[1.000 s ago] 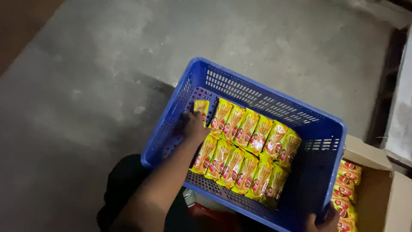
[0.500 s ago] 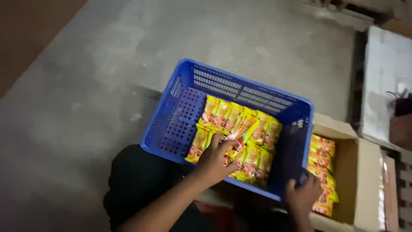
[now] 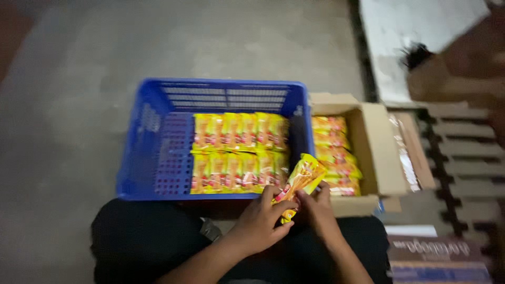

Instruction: The person transfers yellow snack packets from a cardboard box into a blue plastic basket. They pick up packets one by one and place them neatly in rows inside the basket.

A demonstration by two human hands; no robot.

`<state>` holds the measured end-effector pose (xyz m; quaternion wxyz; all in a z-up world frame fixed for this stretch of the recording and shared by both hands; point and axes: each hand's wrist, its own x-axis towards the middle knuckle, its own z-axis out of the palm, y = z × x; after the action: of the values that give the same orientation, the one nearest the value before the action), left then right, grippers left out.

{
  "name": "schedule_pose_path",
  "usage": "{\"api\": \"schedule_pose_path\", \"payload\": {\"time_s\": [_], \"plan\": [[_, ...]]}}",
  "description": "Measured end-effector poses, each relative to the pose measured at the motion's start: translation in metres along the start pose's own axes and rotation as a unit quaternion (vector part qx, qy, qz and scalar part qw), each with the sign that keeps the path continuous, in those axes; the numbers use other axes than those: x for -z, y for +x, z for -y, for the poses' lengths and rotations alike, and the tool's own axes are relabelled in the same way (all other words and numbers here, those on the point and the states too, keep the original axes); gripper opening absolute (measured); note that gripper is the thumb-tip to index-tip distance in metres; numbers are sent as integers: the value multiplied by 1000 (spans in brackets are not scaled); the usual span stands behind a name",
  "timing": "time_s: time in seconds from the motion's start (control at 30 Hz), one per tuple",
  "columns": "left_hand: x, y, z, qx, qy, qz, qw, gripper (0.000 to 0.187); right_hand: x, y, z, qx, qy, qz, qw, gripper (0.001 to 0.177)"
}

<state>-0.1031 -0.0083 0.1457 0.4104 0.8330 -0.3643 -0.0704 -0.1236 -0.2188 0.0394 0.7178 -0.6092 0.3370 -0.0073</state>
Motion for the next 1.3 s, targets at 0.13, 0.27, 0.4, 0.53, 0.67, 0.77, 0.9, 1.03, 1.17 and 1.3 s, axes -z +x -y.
{"api": "schedule_pose_path", "payload": {"time_s": [0.13,0.27,0.4,0.53,0.67,0.77,0.9,1.03,1.17,1.3], "plan": [[-20,12,-7,-42,-10,85,995,49,18,-45,53,-15,-93,-24,995,59],[-21,37,15,-118,27,141,983,77,55,-42,78,19,-150,14,988,75],[-3,72,45,46,167,331,928,75,117,-13,85,161,-317,-1,935,63],[-20,71,90,26,208,318,925,67,131,9,135,251,-550,-11,797,51],[-34,71,108,67,227,313,920,56,119,44,159,268,-747,-49,606,56],[-36,69,114,68,234,293,925,56,98,77,165,284,-740,-5,610,53],[-33,74,118,43,215,273,937,52,82,139,144,258,-728,61,632,51],[-45,66,141,47,213,262,940,54,83,195,112,196,-747,102,627,62],[-41,71,135,61,220,279,933,52,85,216,95,140,-724,117,665,54],[-53,61,151,64,237,268,931,53,81,223,78,147,-750,104,637,43]]}}
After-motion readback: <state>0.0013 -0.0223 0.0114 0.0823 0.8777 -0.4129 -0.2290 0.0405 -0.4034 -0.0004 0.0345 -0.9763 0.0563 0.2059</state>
